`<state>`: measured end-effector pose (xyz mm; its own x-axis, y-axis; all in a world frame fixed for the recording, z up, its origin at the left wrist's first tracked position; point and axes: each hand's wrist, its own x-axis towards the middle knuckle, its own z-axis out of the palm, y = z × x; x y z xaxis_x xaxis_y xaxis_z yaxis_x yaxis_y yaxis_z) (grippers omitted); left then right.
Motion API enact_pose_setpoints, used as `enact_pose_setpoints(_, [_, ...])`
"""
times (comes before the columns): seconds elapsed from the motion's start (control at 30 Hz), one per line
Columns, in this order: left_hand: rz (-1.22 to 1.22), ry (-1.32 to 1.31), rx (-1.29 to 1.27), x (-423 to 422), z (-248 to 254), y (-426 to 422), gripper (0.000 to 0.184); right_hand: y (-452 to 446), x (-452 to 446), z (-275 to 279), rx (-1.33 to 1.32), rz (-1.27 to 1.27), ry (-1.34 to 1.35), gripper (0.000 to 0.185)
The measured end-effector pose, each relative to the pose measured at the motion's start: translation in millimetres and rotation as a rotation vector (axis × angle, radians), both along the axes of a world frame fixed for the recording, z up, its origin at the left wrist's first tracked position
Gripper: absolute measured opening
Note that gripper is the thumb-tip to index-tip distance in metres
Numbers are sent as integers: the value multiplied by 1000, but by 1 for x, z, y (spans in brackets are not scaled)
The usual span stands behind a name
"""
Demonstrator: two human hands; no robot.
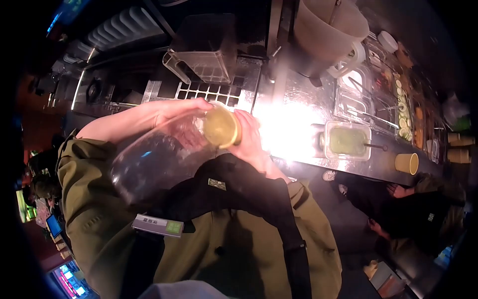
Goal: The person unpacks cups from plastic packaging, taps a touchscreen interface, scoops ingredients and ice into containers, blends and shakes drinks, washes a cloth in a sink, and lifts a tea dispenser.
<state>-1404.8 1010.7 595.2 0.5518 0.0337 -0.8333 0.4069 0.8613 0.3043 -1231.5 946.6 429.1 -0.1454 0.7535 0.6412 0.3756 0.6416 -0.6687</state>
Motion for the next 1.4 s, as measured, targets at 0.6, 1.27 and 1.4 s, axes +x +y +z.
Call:
enact_pose_setpoints(0.6, [323, -437, 602, -21, -12, -2, 90, 14, 62, 51, -381, -515, 624, 79])
enact_pose_setpoints(1.27, [1264, 225, 1847, -32, -82, -101, 78, 18, 58, -25, -368, -586, 72, 61])
enact_pose_setpoints(1.4, [1018, -213, 1982, 37, -59, -54, 80, 28, 51, -53, -416, -582, -255, 55])
